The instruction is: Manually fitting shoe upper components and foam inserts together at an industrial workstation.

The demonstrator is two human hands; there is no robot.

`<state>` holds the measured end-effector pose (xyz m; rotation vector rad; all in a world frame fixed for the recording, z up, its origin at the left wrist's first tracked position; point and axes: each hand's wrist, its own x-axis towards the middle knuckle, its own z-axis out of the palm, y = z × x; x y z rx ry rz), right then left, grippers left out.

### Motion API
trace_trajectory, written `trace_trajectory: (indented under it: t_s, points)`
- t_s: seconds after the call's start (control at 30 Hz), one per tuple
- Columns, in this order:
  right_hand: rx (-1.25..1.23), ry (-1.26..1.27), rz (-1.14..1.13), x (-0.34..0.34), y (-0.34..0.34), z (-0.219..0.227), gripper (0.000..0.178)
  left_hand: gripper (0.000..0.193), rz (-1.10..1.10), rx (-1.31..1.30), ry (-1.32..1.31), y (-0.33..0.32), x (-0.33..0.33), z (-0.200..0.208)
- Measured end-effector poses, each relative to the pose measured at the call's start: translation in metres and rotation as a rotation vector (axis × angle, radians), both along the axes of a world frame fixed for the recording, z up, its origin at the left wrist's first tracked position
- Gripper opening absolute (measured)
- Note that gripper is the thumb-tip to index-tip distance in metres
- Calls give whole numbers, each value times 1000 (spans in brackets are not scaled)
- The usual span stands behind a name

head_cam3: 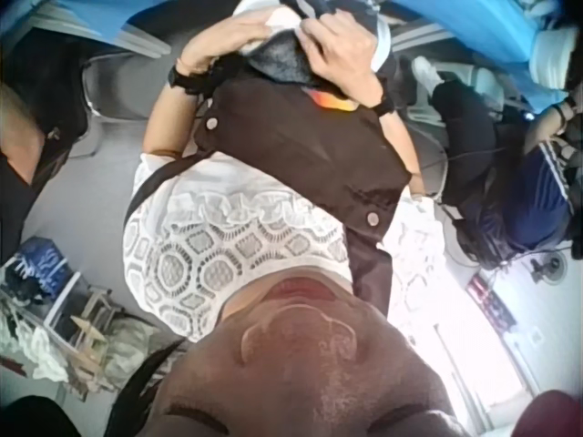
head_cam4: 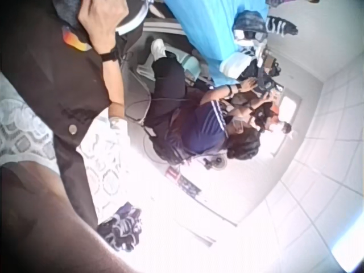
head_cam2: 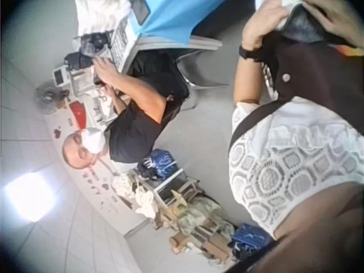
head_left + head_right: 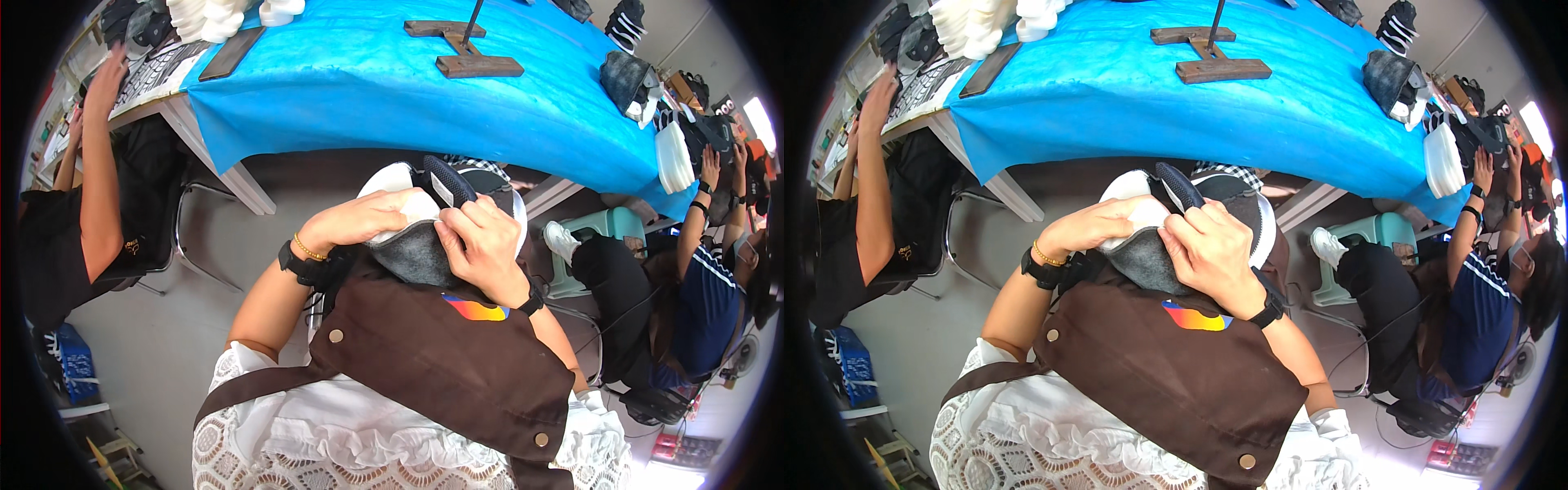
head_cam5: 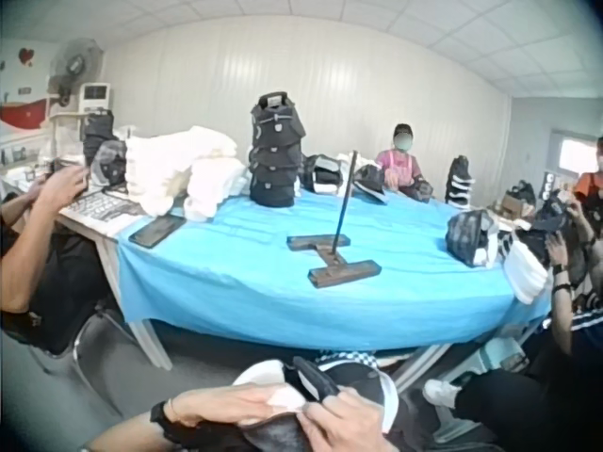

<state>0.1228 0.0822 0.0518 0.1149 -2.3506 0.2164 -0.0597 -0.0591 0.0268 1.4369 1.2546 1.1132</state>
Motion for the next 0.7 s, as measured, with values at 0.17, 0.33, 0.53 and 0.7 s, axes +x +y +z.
trace_trajectory:
  t_s: [0.17, 0.33, 0.53, 0.7]
  points:
    - [-17, 37, 19, -4, -2, -2, 8, 47, -94, 59, -101, -2, -10, -12]
    - [-10, 49, -10, 3, 1, -7, 11, 49, -13, 61, 227, -2, 12, 15]
    - [76, 77, 52, 6, 1, -6, 14, 48, 114, 39, -42, -3, 7, -9]
    - [56, 96, 118, 5, 2, -7, 17, 40, 142, -235, -422, 1, 9, -16]
